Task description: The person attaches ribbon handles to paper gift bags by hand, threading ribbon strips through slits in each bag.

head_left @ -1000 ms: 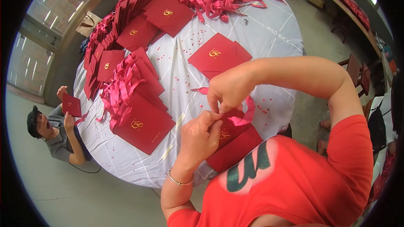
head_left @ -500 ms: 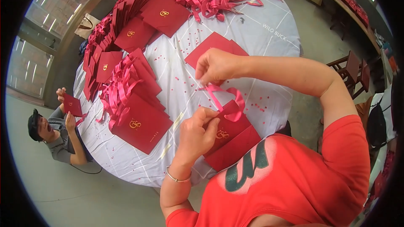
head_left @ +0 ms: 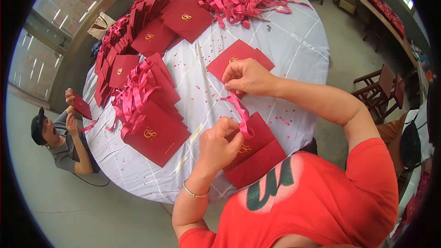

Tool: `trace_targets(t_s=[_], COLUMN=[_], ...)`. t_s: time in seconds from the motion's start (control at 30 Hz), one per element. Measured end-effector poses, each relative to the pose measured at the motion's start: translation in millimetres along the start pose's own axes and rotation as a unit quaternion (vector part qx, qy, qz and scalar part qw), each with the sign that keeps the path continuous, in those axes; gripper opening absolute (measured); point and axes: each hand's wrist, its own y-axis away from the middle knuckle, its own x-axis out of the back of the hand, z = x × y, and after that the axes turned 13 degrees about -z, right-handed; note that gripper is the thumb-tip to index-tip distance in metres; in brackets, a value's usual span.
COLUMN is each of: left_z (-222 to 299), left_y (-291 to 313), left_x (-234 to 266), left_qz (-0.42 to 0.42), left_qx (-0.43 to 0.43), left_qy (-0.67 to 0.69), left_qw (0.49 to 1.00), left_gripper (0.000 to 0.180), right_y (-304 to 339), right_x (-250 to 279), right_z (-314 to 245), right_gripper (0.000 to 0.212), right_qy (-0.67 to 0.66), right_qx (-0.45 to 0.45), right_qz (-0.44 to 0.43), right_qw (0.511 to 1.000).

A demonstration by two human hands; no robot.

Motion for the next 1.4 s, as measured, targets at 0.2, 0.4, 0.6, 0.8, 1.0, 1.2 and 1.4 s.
trace_targets(t_s=[0.2,0.4,0.6,0.8,1.0,1.2,1.4], left_z=[11.7,16.6,12.0,2.9,7.9,5.0,12.7], left_y=[0.0,-1.5,-2.4,-5.0,-3.6,-0.4,-0.7], left_x=[1.8,1.4,-2.5,-5.0,5.9,16.5,21.2], left_qz=[0.013,0.011,0.032,0.018,-0.021,-0.015,-0.051], left_qx=[0.019,0.031,0.036,0.038,0.081,-0.013,-0.001], left_qy=[-0.034,-0.075,-0.079,-0.065,-0.031,-0.071,-0.136], left_qw=[0.999,0.997,0.996,0.997,0.996,0.997,0.989], left_gripper=[0.014,0.014,0.019,0.018,0.016,0.021,0.025], right_y=[18.0,38.0,63.4,69.1,66.8,67.4,63.1], right_x=[-1.6,-1.0,-3.1,-2.7,22.9,20.8,15.6], right_z=[-16.4,-23.4,-20.3,-30.9,-50.4,-63.6,-64.8], right_gripper=[0.049,0.039,0.018,0.019,0.022,0.02,0.019], right_qy=[0.362,0.086,-0.209,-0.248,-0.175,-0.217,-0.157], right_qx=[-0.046,-0.18,-0.097,0.069,0.155,0.197,0.276], right_qz=[0.041,-0.15,0.031,0.148,0.201,0.164,0.066], right_qw=[0.93,0.968,0.973,0.955,0.951,0.942,0.946])
